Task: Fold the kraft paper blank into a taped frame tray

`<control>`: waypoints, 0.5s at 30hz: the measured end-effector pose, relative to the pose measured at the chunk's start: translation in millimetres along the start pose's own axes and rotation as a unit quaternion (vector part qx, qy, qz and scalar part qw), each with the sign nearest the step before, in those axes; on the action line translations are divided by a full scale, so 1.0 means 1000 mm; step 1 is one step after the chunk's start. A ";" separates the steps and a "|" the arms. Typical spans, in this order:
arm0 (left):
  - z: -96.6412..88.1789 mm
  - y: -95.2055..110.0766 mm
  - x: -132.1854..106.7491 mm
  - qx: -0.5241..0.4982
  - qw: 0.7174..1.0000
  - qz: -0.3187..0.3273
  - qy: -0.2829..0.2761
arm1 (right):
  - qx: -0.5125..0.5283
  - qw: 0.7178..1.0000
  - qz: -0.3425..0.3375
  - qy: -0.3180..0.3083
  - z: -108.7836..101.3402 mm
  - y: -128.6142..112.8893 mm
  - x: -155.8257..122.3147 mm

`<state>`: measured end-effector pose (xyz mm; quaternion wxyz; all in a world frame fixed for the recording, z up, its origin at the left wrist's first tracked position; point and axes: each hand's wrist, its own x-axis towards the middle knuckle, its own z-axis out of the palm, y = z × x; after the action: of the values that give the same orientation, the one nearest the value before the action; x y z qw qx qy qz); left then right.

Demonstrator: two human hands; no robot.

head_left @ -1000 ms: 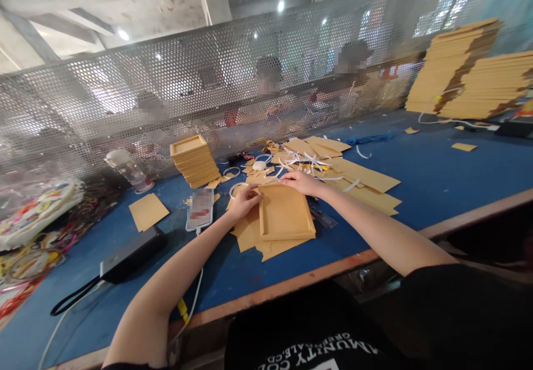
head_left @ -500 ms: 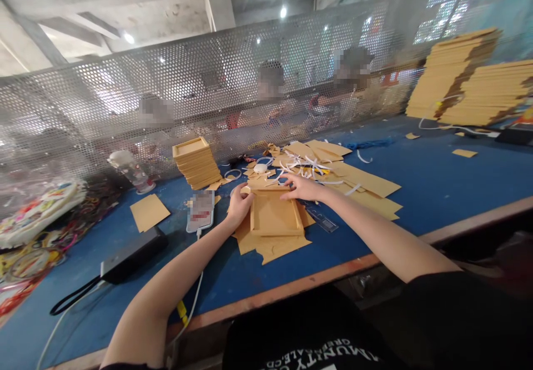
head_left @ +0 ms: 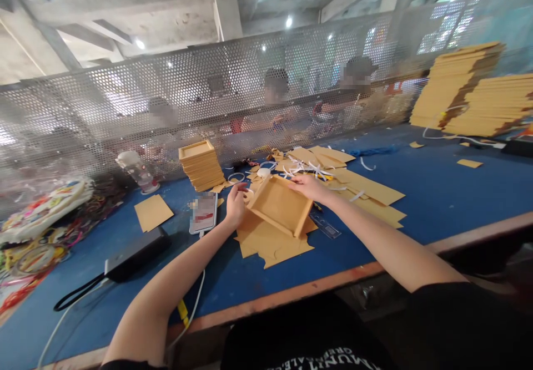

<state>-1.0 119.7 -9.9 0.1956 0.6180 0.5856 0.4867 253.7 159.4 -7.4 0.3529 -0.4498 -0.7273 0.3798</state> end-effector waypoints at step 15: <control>0.004 -0.003 -0.006 0.258 0.958 0.093 -0.088 | -0.123 0.971 -0.143 -0.150 0.029 -0.015 -0.017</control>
<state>2.0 116.5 -16.3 0.0343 0.7393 0.6117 0.2794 229.1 132.2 -11.0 0.2322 -0.3190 -0.8697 0.2966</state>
